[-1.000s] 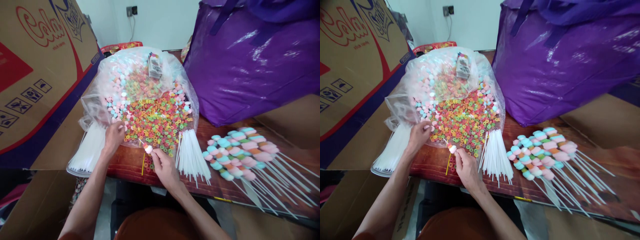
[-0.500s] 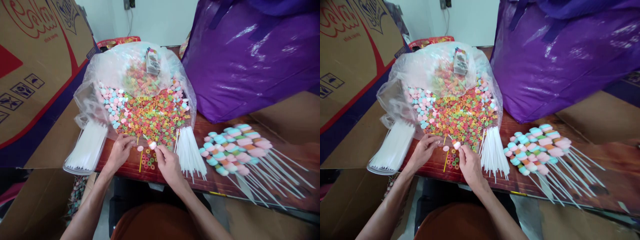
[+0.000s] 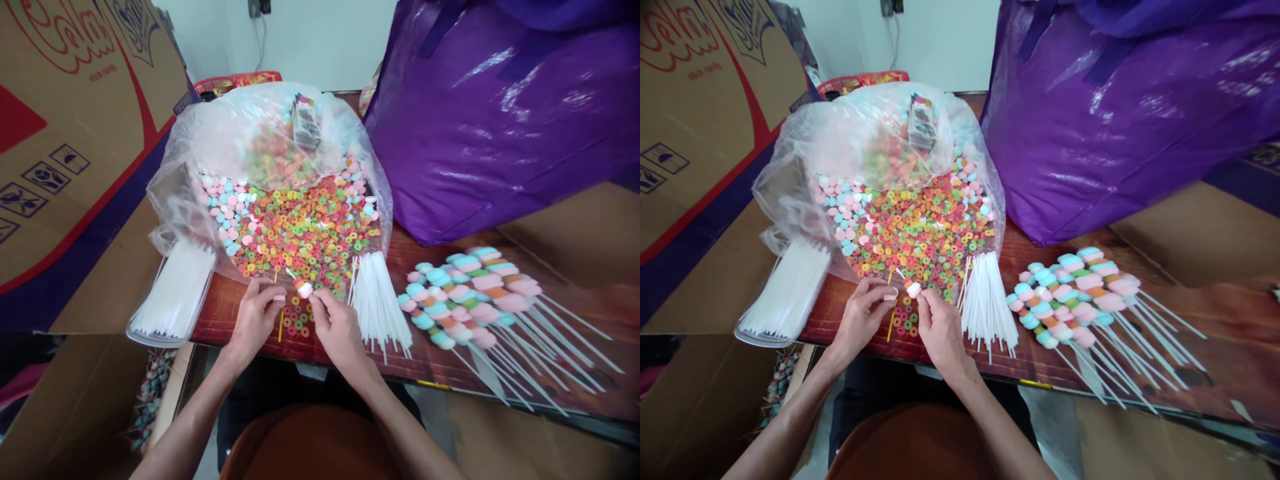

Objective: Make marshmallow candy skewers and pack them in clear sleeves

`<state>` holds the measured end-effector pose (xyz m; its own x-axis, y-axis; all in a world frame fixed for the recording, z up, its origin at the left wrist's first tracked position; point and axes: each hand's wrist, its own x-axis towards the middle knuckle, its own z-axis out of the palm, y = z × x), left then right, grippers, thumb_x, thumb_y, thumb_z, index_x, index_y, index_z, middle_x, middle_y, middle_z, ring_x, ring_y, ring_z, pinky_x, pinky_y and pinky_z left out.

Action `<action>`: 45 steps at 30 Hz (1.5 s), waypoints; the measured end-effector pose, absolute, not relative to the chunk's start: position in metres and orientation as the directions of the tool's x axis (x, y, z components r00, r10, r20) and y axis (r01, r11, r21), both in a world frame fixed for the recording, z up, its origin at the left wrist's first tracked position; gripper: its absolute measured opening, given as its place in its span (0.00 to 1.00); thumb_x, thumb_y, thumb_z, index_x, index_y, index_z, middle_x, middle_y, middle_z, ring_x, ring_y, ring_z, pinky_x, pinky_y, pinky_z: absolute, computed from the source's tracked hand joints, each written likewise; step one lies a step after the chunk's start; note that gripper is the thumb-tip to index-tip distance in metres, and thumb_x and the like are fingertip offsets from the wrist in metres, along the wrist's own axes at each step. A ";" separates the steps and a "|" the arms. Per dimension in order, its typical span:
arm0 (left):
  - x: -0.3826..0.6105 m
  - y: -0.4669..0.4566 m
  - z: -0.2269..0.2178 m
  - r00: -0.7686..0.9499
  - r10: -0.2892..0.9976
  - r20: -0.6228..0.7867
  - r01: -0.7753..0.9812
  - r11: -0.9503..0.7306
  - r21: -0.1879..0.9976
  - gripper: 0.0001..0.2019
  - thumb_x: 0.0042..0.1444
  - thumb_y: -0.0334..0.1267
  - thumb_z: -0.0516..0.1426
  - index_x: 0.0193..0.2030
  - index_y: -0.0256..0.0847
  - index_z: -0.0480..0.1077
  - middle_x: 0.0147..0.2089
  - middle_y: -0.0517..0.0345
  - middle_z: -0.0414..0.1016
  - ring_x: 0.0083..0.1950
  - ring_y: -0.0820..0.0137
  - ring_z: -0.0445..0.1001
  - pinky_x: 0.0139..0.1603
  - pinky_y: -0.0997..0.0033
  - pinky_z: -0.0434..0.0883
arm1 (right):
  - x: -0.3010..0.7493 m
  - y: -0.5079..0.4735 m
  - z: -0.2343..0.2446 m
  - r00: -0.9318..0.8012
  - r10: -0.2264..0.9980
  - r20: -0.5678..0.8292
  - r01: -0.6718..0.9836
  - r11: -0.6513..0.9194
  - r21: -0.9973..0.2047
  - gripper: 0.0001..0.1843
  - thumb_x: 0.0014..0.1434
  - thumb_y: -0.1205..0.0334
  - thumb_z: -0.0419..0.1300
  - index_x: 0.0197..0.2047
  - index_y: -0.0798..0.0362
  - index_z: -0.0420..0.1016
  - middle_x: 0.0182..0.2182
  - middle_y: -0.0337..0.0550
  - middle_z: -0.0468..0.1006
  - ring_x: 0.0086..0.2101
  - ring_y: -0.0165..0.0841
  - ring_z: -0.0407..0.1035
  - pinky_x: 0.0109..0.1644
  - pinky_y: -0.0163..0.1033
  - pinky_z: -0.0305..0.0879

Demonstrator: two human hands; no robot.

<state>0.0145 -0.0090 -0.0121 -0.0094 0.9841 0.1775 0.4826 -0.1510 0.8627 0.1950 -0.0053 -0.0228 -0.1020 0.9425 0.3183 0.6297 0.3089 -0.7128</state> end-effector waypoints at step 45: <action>0.019 -0.012 -0.022 -0.215 0.971 0.106 0.472 0.008 0.882 0.15 0.59 0.33 0.58 0.51 0.45 0.79 0.50 0.53 0.82 0.49 0.63 0.80 0.53 0.63 0.75 | 0.166 -0.022 -0.008 -0.228 0.964 0.138 0.733 0.263 -0.628 0.14 0.64 0.68 0.48 0.38 0.53 0.77 0.20 0.39 0.74 0.20 0.32 0.66 0.27 0.35 0.53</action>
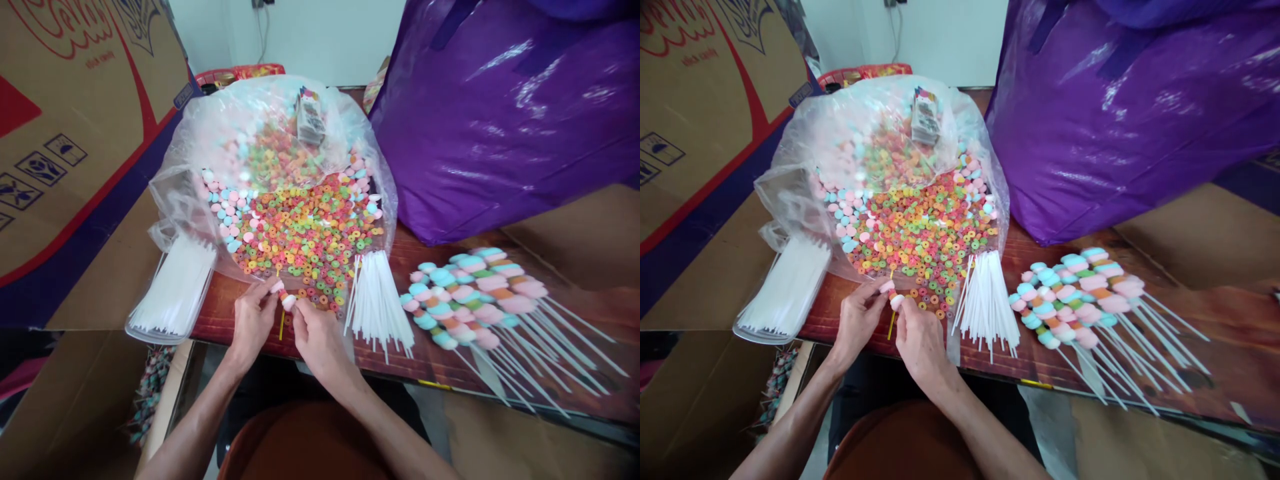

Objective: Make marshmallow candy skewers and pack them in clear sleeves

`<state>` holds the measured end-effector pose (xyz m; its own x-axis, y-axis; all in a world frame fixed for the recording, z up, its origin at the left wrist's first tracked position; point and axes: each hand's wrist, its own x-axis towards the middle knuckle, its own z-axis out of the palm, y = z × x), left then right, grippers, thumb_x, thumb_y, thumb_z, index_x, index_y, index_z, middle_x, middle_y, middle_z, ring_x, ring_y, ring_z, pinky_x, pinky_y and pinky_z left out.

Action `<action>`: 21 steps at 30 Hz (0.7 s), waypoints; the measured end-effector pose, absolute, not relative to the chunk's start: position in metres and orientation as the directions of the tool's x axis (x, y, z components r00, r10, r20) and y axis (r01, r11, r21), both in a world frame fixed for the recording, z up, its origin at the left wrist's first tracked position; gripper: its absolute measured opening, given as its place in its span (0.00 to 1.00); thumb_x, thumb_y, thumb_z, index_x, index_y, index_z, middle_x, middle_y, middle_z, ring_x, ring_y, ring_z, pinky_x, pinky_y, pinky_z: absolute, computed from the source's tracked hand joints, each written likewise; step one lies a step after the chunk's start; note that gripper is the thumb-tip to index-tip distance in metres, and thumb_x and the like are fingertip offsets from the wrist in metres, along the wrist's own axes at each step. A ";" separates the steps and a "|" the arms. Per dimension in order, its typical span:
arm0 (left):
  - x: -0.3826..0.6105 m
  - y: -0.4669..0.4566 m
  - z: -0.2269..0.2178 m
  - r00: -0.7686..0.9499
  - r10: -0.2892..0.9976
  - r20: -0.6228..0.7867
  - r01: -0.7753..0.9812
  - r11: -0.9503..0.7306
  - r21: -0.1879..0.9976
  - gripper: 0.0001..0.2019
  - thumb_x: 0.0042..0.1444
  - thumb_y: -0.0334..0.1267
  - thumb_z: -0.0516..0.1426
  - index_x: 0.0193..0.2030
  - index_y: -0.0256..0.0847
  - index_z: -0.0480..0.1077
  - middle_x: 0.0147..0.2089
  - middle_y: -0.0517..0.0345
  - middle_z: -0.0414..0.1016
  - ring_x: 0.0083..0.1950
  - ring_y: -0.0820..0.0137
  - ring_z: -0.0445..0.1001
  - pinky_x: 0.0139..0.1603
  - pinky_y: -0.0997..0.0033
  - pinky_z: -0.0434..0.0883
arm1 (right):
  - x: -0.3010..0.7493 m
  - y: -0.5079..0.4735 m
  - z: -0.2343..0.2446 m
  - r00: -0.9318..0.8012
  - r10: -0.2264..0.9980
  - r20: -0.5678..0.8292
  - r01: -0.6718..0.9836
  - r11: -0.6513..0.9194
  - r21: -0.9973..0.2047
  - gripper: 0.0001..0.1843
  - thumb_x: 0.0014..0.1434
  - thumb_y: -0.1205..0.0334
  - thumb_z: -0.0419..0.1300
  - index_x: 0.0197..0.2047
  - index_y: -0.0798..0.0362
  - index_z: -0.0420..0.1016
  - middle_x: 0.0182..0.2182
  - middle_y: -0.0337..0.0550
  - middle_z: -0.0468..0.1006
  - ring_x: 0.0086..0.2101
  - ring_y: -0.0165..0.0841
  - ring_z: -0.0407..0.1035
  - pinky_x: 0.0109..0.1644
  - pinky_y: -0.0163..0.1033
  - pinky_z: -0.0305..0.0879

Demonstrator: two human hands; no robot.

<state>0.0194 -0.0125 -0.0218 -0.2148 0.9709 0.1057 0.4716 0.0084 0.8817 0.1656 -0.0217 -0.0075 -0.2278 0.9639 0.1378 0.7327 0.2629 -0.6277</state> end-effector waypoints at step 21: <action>0.024 0.044 -0.018 -0.035 0.970 0.242 0.924 -0.061 0.377 0.09 0.62 0.31 0.55 0.42 0.41 0.77 0.41 0.49 0.74 0.42 0.61 0.73 0.44 0.65 0.71 | 0.193 -0.013 -0.025 -0.140 0.973 0.184 0.752 0.225 -0.620 0.17 0.69 0.61 0.47 0.35 0.53 0.74 0.22 0.41 0.74 0.23 0.32 0.67 0.29 0.35 0.55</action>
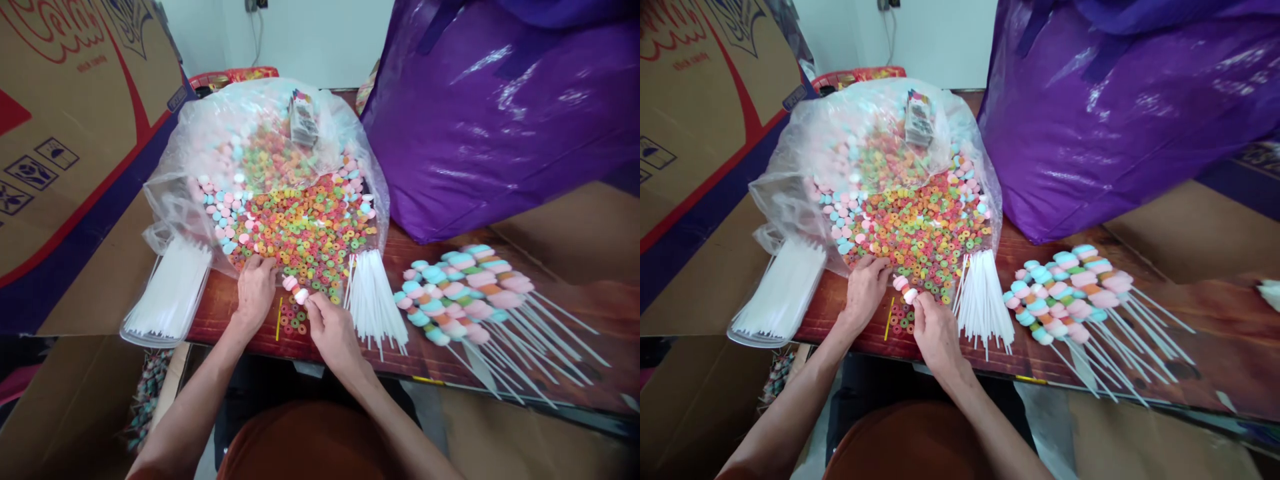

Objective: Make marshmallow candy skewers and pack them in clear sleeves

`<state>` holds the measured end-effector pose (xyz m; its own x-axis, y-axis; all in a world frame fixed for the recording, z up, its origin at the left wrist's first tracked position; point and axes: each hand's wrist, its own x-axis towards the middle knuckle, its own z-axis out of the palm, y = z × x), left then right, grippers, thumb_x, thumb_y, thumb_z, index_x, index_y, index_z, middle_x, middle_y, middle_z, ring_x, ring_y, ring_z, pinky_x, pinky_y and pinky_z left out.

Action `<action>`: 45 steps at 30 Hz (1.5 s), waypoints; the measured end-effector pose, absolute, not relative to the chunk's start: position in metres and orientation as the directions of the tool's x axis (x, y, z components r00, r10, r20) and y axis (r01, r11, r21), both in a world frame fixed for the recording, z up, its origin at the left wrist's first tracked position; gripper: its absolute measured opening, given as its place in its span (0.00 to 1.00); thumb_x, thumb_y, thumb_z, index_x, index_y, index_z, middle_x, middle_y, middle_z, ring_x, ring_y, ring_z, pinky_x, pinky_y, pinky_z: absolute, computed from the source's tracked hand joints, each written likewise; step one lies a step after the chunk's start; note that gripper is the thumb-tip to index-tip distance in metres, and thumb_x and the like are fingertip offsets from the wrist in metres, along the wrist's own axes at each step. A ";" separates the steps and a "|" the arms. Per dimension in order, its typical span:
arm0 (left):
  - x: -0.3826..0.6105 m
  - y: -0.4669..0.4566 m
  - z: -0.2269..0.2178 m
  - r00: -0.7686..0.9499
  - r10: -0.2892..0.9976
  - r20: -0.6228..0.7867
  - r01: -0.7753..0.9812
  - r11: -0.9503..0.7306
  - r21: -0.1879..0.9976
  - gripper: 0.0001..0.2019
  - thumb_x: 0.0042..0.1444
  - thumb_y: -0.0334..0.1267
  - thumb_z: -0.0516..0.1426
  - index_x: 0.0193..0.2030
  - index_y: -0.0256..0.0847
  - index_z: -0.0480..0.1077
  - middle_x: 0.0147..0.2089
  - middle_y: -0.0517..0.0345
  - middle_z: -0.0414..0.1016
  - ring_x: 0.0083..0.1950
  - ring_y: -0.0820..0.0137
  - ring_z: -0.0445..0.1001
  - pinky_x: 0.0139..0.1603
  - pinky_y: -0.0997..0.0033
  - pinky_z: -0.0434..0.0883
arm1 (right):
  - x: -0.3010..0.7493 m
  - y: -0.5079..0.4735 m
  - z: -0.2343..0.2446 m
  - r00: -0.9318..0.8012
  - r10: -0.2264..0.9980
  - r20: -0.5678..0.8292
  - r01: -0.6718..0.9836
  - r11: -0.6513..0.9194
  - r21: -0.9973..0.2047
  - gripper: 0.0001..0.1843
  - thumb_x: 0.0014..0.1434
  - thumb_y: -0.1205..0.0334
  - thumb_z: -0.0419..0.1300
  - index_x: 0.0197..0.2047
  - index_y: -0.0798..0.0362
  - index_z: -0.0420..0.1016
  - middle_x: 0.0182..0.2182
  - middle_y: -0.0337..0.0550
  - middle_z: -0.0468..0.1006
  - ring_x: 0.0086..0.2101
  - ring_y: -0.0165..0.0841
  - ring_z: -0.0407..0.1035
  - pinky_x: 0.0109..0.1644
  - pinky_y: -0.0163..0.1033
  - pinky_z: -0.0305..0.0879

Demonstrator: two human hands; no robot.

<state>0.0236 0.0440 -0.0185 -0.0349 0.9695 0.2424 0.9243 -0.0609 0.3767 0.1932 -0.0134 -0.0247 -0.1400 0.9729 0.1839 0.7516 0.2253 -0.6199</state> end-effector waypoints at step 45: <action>-0.007 0.029 -0.021 -0.071 0.985 -0.155 -0.105 0.147 0.984 0.16 0.46 0.42 0.69 0.42 0.40 0.80 0.42 0.55 0.82 0.41 0.69 0.78 0.49 0.65 0.74 | 0.189 -0.012 -0.021 -0.208 0.957 0.202 0.688 0.290 -0.665 0.16 0.69 0.62 0.48 0.32 0.52 0.72 0.23 0.39 0.73 0.23 0.30 0.66 0.30 0.34 0.57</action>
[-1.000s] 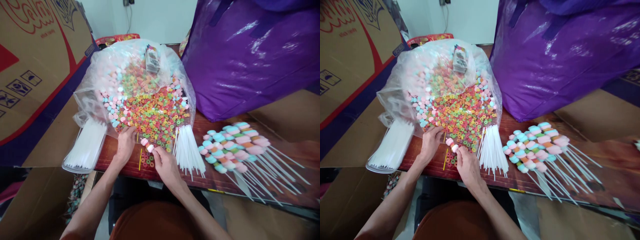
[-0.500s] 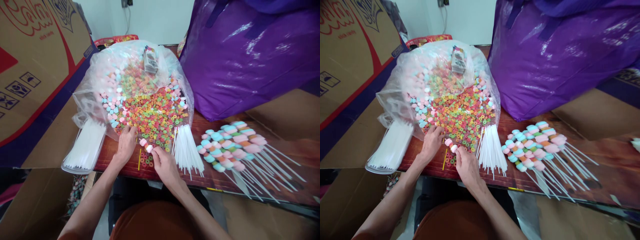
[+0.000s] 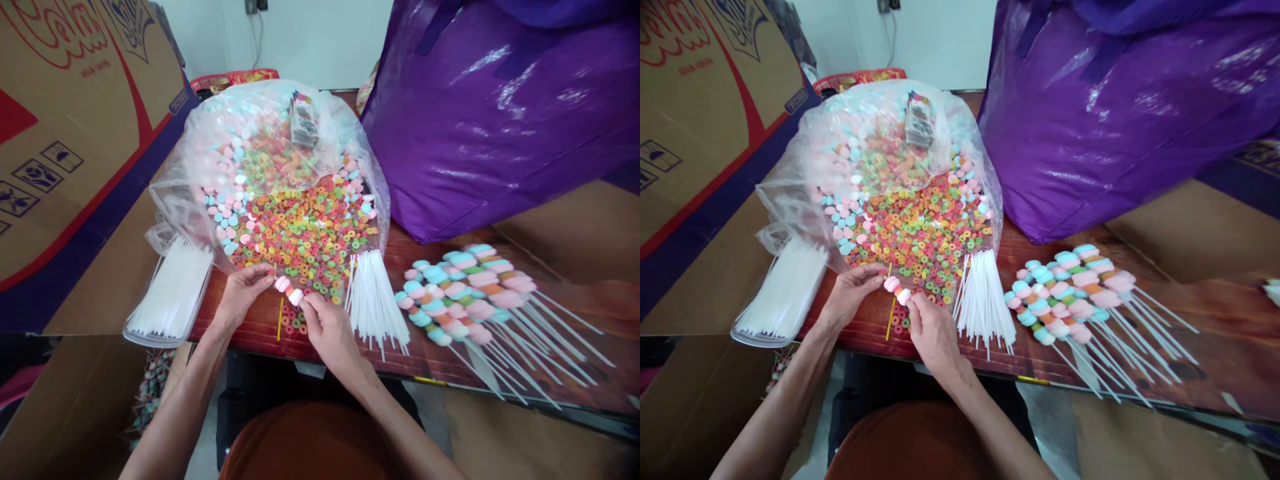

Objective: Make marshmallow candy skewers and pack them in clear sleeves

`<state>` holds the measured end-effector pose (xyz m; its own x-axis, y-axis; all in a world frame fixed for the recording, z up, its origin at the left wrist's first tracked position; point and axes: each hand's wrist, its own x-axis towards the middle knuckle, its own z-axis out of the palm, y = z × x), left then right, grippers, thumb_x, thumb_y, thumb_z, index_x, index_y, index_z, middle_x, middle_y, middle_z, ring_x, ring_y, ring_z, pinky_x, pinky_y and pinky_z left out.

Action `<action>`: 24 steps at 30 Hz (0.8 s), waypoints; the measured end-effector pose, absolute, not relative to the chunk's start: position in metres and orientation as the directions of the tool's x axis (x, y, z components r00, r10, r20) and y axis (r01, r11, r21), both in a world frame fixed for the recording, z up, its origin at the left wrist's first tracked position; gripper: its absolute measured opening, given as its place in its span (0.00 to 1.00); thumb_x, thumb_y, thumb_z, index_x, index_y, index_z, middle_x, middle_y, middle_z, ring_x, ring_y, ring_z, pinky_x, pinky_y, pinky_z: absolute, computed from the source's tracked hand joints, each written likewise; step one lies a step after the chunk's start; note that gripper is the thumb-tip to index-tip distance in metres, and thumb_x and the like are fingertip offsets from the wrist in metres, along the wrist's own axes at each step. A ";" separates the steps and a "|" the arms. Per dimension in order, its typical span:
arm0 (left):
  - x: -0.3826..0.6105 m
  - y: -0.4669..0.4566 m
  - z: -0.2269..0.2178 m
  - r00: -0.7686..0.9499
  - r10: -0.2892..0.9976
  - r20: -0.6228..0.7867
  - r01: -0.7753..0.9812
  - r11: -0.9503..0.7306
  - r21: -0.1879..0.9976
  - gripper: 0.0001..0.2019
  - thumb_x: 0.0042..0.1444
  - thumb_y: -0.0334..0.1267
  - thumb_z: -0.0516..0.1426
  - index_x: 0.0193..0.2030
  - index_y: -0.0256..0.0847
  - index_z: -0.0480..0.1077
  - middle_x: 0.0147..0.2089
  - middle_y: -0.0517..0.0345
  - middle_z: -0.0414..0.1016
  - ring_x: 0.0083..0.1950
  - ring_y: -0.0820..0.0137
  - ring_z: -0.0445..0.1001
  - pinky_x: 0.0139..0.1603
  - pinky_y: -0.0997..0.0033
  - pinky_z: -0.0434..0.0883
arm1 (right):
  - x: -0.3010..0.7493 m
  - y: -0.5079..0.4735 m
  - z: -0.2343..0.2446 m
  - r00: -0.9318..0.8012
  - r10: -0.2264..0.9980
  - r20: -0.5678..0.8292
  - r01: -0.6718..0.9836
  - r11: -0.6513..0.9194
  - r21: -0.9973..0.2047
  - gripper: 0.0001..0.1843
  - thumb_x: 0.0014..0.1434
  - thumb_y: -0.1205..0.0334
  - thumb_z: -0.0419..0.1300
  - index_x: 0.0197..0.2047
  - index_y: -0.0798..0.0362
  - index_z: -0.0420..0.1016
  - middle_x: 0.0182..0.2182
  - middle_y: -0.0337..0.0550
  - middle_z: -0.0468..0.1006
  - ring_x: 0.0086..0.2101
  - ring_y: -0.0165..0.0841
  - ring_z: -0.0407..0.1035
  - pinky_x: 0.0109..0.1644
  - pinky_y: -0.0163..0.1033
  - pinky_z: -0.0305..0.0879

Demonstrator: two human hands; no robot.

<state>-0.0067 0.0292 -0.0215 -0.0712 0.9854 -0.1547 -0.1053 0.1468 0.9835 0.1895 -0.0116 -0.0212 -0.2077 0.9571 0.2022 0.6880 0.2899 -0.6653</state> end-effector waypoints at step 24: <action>0.006 0.019 -0.013 -0.180 0.912 -0.369 -0.330 0.297 0.896 0.19 0.37 0.45 0.73 0.36 0.38 0.80 0.34 0.59 0.80 0.34 0.77 0.76 0.39 0.77 0.75 | 0.188 -0.012 -0.027 -0.230 0.952 0.203 0.678 0.306 -0.669 0.15 0.68 0.64 0.49 0.32 0.53 0.73 0.24 0.40 0.73 0.24 0.30 0.67 0.30 0.32 0.57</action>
